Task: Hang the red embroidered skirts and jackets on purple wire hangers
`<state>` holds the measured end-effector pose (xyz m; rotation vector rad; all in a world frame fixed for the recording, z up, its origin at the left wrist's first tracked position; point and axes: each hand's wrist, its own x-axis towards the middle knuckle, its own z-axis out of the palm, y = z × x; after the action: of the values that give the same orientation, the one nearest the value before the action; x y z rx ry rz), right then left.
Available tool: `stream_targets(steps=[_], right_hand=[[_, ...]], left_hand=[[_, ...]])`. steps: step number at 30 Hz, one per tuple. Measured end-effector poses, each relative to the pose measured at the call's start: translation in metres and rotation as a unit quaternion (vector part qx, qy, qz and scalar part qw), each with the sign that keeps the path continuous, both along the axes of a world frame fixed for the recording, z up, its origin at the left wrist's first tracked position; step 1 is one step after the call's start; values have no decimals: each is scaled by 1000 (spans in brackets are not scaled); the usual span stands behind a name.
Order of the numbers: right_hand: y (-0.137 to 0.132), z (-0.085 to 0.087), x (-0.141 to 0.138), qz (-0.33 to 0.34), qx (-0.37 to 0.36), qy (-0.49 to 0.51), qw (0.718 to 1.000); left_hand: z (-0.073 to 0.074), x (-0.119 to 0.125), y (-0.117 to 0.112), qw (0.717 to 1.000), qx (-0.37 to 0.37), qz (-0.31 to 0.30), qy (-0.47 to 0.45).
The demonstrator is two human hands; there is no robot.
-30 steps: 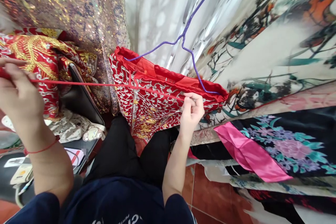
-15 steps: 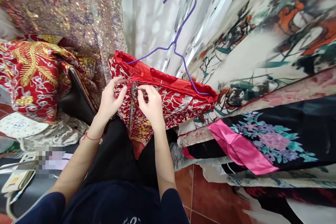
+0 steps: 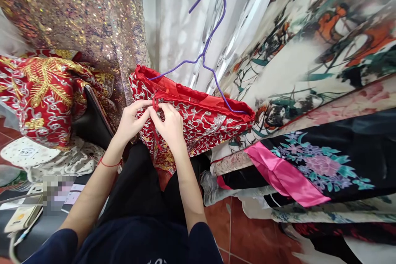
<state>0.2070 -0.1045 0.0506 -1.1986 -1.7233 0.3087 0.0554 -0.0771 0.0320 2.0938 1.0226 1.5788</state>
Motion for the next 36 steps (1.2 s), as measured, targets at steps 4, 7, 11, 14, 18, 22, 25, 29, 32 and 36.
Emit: stream_targets(steps=[4,7,11,14,18,22,25,29,32,36], right_hand=[[2,-1,6,15,-11,2,1000],[6,-4,9,28,-24,5,999],[12,-7,8,23,-35,35,998],[17,-5,7,41,-43,59,996],[24,1,10,35,-43,68,996],[26,8,16,-17,-4,75,997],[23,11,20,-49,27,103,993],[21,15,22,-98,85,107,986],[20,18,22,-120,130,107,978],[21,19,20,-88,124,122,981]], left_hand=[[0,-2,-1,1000,0,16,6],[0,-3,-2,999,1,30,16],[4,-3,-2,999,8,44,26],[8,-4,-1,998,12,57,37],[10,-11,2,995,24,94,16],[11,-21,7,988,32,150,0],[12,-25,9,984,27,177,-8],[16,-26,11,978,29,207,-12],[19,-27,15,972,48,230,-12],[14,-25,22,981,26,175,-77]])
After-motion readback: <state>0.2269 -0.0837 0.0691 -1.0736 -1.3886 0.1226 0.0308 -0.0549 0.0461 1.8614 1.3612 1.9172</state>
